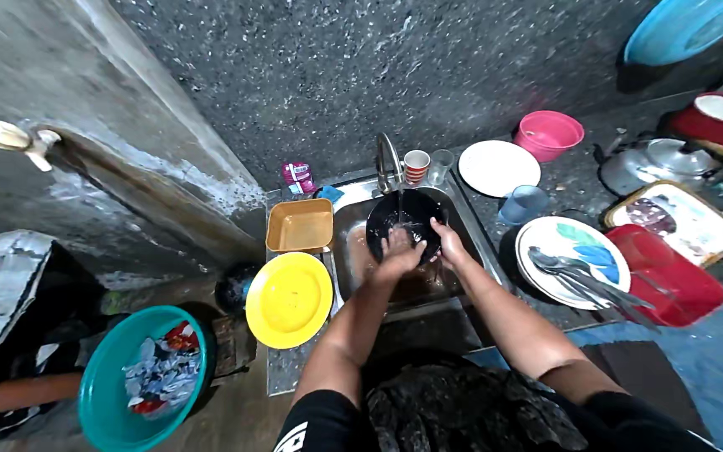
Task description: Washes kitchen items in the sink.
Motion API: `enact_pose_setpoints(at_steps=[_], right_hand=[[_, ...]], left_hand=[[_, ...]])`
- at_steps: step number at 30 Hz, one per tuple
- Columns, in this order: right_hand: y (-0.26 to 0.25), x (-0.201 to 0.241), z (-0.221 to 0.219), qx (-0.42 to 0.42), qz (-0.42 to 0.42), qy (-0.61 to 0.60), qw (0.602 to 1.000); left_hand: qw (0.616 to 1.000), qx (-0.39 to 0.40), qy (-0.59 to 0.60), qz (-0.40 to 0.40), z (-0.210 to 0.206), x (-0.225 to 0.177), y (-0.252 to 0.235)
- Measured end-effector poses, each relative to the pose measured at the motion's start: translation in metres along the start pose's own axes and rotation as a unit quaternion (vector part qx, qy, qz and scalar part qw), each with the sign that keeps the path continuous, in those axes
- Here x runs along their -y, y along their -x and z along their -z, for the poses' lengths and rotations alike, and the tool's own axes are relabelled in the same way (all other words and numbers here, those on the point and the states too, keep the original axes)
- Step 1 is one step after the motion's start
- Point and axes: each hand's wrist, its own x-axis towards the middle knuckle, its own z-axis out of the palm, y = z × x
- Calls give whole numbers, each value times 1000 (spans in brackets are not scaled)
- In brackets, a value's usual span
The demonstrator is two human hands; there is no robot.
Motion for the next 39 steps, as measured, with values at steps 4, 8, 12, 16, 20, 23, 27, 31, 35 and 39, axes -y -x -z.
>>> enact_pose_setpoints(at_steps=[4,8,12,16,20,23,27,31,35,39], right_hand=[[1,-1,3,-5,15,35,999],[5,0,12,-30,-12,32,999],[7,-3,1,-47,-5,56,997],[7,-1,2,-46,4,84,995],[15,-1,1,-11,-34,97,995],[19,-6,-9,33,-60,61,996],[20,-8,-10,76,-62,32,995],[22,2,-2,86,-62,40,994],[24,3,-4,92,-69,51,992],[22,1,-2,95,-54,62,992]], left_hand=[[984,106,49,-132,-4,8,0],[983,32,-166,-65,7,52,-3],[991,100,-65,-60,0,31,13],[986,135,-31,-94,0,24,22],[992,-12,-129,4,-1,52,-2],[994,-103,-21,3,-9,32,-16],[961,-123,201,-143,-28,11,-28],[972,-105,80,-192,-15,0,-16],[980,-192,-8,-43,1,9,-35],[965,-190,-31,-180,11,9,-37]])
